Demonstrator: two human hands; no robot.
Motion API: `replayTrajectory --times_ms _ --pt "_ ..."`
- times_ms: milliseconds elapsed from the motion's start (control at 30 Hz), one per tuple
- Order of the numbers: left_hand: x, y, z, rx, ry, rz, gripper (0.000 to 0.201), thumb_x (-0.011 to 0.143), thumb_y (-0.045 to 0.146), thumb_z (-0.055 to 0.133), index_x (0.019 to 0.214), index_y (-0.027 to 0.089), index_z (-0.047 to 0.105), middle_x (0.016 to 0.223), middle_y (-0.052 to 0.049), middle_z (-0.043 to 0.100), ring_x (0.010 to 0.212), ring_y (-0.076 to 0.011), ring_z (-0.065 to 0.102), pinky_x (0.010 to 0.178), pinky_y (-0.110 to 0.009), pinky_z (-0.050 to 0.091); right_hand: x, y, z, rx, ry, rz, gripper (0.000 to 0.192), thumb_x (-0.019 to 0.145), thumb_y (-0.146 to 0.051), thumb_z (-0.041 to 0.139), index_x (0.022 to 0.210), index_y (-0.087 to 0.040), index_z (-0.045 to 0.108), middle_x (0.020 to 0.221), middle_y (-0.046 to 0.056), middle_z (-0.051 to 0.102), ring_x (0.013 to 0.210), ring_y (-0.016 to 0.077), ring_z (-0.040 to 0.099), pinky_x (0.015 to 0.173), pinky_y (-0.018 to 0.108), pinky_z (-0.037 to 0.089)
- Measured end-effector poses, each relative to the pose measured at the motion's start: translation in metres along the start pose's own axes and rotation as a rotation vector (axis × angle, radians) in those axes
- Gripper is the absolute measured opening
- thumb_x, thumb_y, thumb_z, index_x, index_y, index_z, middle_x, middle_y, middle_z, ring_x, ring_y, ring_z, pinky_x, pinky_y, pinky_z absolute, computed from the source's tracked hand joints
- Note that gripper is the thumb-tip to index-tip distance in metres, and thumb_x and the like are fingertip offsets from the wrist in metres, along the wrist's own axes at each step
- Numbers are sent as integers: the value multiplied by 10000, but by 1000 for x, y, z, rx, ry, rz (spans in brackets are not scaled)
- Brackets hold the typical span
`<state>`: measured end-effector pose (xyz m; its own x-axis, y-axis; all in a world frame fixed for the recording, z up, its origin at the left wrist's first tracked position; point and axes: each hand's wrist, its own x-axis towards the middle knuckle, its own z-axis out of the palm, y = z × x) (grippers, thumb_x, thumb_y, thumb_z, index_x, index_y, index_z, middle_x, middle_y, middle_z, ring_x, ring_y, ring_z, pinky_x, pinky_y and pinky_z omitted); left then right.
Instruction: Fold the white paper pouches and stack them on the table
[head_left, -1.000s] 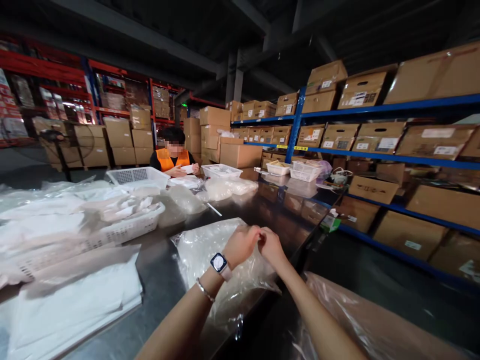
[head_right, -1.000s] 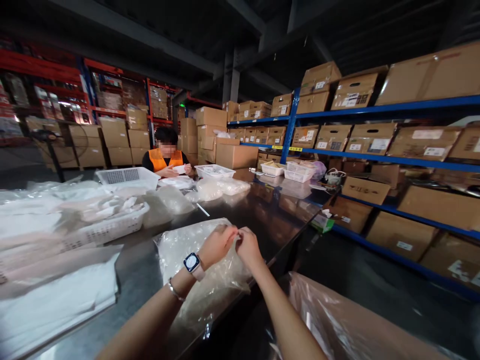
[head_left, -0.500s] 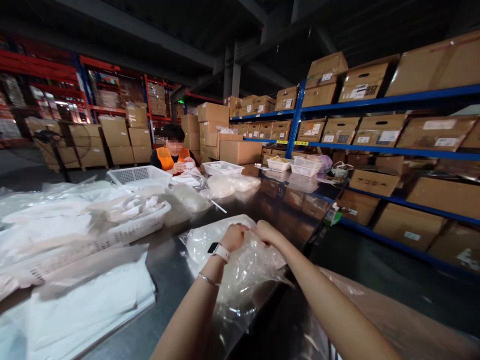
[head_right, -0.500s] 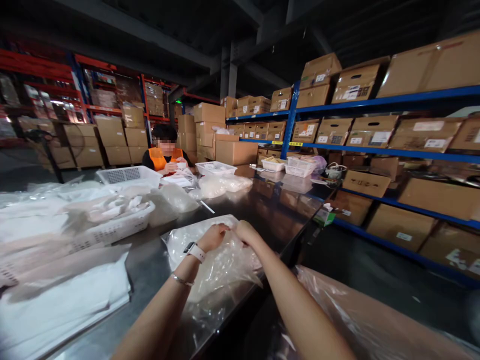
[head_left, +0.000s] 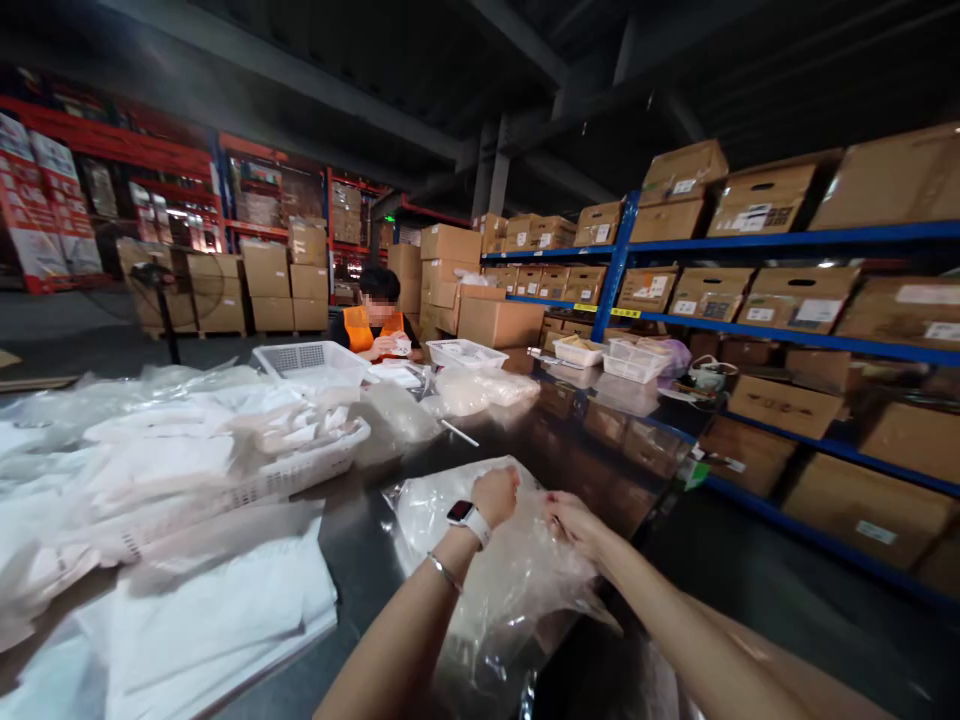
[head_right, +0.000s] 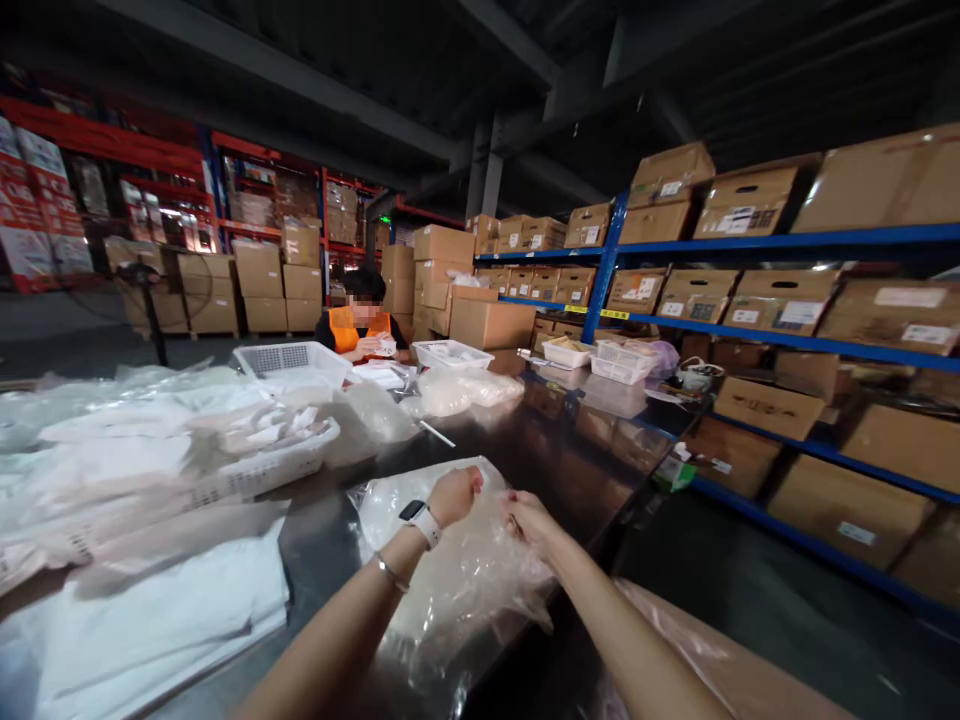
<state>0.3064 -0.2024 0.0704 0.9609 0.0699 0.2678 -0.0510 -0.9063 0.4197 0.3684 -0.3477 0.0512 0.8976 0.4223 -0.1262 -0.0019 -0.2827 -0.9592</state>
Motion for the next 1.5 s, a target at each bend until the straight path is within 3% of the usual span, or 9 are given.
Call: replayTrajectory --times_ms 233,400,600,733,867,967,1133,1300,1500 --pt "-1 50 -39 196 -8 -75 250 867 141 450 913 149 695 920 -146 692 870 -277 657 726 -358 495 -8 30 7 280 120 -141 307 620 -437 616 624 -260 365 482 -66 396 403 99 371 386 233 313" --pt "-73 57 -13 232 -99 -80 219 774 301 686 959 185 700 994 -119 688 945 -305 627 803 -408 509 -21 47 16 411 204 -223 434 627 -540 636 640 -271 296 513 -43 431 452 146 452 443 294 416" --pt "-132 28 11 71 163 43 192 849 119 547 970 192 677 1017 -56 687 991 -242 585 896 -398 466 -66 70 36 479 261 -239 470 592 -619 653 733 -252 395 677 -19 588 705 204 632 696 327 537" --pt "-152 4 -7 -77 268 -2 314 849 0 426 868 166 691 891 -45 709 870 -180 620 836 -313 478 -119 84 44 105 171 -410 326 768 -518 557 891 -217 538 874 54 672 795 230 663 737 363 544" --pt "-167 3 -26 27 322 -56 201 859 72 508 869 177 679 944 -49 692 932 -206 592 866 -343 448 -146 68 44 -541 257 -877 252 867 -242 439 1001 -233 652 1126 94 650 1097 279 570 932 456 449" --pt "-177 13 -27 127 321 -147 93 849 152 589 895 187 661 959 -50 667 937 -214 585 837 -331 441 -135 38 45 -842 54 -1072 345 847 -104 432 1049 -246 674 1206 77 621 1163 262 516 971 439 409" --pt "-194 21 -12 18 136 -427 145 845 272 643 939 167 676 900 -74 684 839 -215 636 730 -282 447 -105 -2 48 -1126 -392 -1152 216 812 -75 532 903 -213 671 978 53 646 956 227 566 826 361 447" --pt "-198 19 -6 -58 80 -612 310 891 369 557 897 105 719 919 -183 682 939 -319 633 786 -358 446 -102 -20 54 -1267 -572 -1266 241 840 -35 451 775 -177 635 841 67 620 865 228 557 785 362 420" --pt "-189 20 -11 -397 79 -748 343 882 380 538 793 105 723 796 -150 684 837 -249 652 752 -318 459 -102 -38 52 -1213 -737 -1189 260 777 -2 449 808 -188 627 815 43 643 790 191 583 683 297 425"
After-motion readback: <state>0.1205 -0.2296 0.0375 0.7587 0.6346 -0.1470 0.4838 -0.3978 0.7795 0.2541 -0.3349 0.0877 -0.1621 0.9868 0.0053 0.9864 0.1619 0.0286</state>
